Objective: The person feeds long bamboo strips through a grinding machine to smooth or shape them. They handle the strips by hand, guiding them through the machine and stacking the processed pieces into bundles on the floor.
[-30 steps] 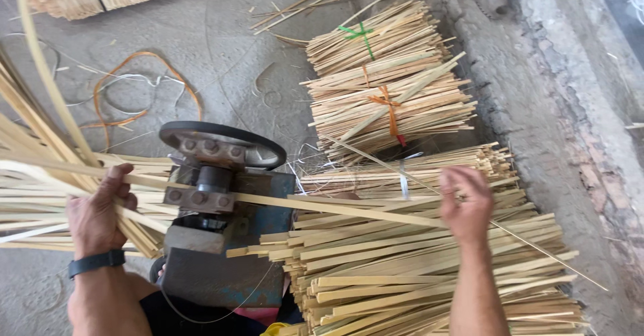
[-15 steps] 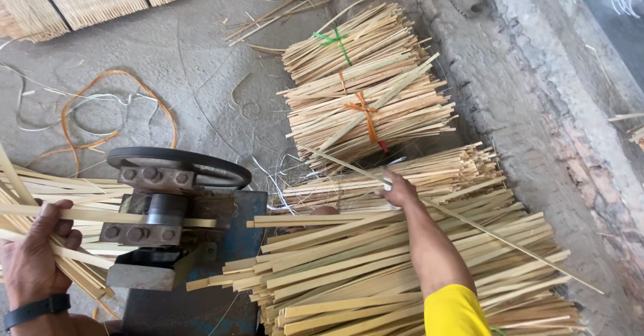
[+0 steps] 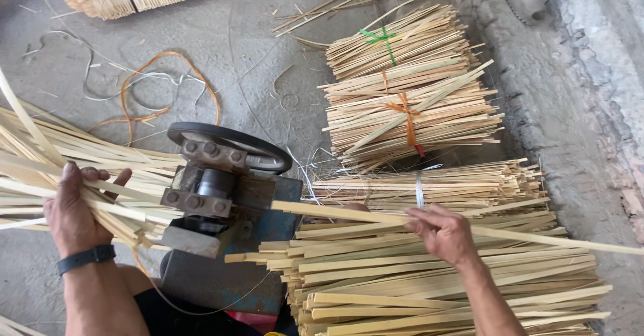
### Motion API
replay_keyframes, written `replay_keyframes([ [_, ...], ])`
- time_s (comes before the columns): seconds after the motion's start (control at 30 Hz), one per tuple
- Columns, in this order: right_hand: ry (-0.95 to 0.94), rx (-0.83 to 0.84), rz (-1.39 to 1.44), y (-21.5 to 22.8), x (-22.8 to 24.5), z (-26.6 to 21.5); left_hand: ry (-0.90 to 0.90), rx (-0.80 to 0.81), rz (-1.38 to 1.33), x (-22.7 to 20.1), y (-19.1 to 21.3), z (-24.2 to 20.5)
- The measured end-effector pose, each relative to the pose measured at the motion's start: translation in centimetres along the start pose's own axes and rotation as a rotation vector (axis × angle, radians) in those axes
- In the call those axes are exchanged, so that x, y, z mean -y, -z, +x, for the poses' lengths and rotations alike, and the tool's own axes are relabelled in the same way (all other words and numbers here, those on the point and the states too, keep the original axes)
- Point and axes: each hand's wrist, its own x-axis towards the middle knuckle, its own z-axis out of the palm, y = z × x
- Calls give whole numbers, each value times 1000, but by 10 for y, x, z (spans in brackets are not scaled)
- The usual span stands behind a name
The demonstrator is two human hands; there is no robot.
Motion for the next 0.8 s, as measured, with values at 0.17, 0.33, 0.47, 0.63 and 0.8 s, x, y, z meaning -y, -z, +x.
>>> replay_keyframes([
  [0.17,-77,54,-30,-17,75,12,-18,-41,77,1,9,5],
  [0.33,14,107,-26,-48,135,29,3,-28,54,6,10,2],
  [0.47,267,18,-14,-47,147,42,48,20,173,9,-5,-4],
  [0.63,271,-106,-142,-28,131,35,69,35,247,12,-29,-11],
  [0.8,33,-174,-90,-5,93,6,100,64,272,13,-42,-14],
])
